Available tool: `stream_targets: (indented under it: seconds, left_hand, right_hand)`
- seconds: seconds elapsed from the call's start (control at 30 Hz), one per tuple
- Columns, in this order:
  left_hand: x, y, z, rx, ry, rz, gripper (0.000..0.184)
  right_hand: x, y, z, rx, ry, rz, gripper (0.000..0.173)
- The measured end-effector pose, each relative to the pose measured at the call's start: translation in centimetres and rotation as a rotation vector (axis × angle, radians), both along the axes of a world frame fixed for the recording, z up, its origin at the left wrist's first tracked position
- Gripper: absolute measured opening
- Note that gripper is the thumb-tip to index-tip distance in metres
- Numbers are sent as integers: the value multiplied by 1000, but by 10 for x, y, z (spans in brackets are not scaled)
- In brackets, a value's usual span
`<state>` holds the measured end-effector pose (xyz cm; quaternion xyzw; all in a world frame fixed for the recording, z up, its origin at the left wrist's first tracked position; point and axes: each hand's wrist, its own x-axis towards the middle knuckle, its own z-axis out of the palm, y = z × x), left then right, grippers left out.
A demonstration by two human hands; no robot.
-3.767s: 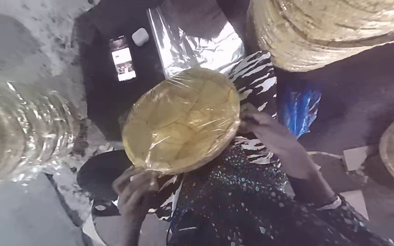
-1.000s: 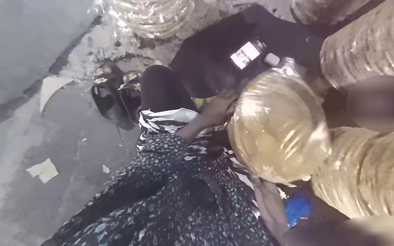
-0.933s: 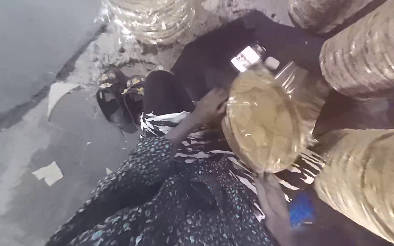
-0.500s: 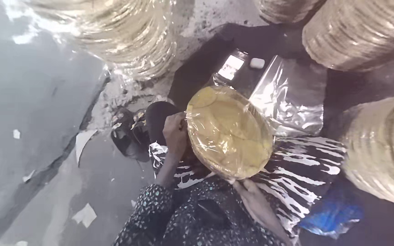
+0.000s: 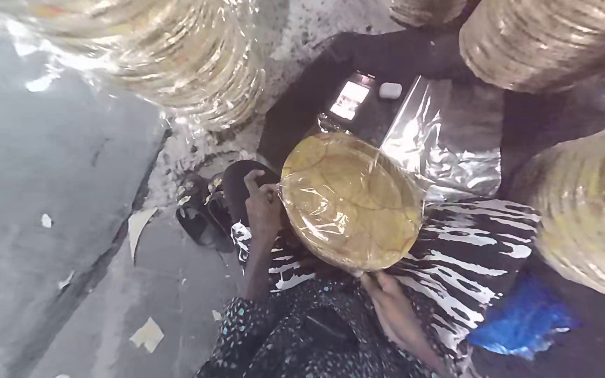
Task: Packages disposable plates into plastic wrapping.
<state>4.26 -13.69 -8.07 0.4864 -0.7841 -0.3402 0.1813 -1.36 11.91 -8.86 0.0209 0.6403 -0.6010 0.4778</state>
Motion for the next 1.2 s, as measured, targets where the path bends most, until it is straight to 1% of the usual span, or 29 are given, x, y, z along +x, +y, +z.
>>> stream_targets:
  seconds: [0.07,0.13,0.23,0.3,0.37,0.43,0.5,0.57,0.63,0.67,0.73,0.8,0.87,0.9,0.97,1.03,1.1,1.2]
  left_hand:
    - [4,1,0,32,14,-12,46]
    - [13,2,-1,85,44,-42,38]
    - [31,7,-4,154,141,-87,27]
    - [45,9,1,277,172,-145,23]
    - [59,8,5,326,129,-267,23]
    - [72,9,13,323,-12,-352,25]
    - [87,7,20,329,-131,-442,35]
    - [99,3,26,361,-164,-515,43]
    - [100,2,32,456,-119,-472,46]
    - [99,2,31,489,-50,-438,43]
    - [95,2,28,498,128,-401,26]
    - [90,2,26,500,243,-337,25]
    - [86,5,30,545,269,-294,24]
    - [84,6,33,571,266,-278,21]
    - [84,6,36,621,265,-276,14]
    - [86,4,35,684,283,-285,12]
    - [83,5,34,701,301,-250,16]
    - [83,18,35,677,234,-121,19]
  right_hand:
    - [5,-2,-1,38,26,-49,22]
    - [8,-2,-2,98,45,-44,23]
    - [9,2,-7,206,133,57,22]
    - [7,7,-9,247,171,131,23]
    - [4,12,-11,277,195,167,24]
    - [5,15,-16,291,236,201,25]
    - [8,17,-19,296,266,246,32]
    - [9,17,-19,289,281,281,34]
    - [6,17,-18,278,280,318,31]
    - [4,18,-18,269,268,343,28]
    - [1,23,-19,219,237,345,25]
    - [-2,34,-21,116,152,229,21]
    - [-4,49,-17,17,44,46,24]
    - [-7,57,-17,-20,38,-16,28]
    - [-17,76,-18,-25,139,-27,32]
    - [-27,86,-18,-22,248,51,32]
    - [-32,79,-16,-20,300,91,32]
    - [-28,70,-12,16,367,16,30]
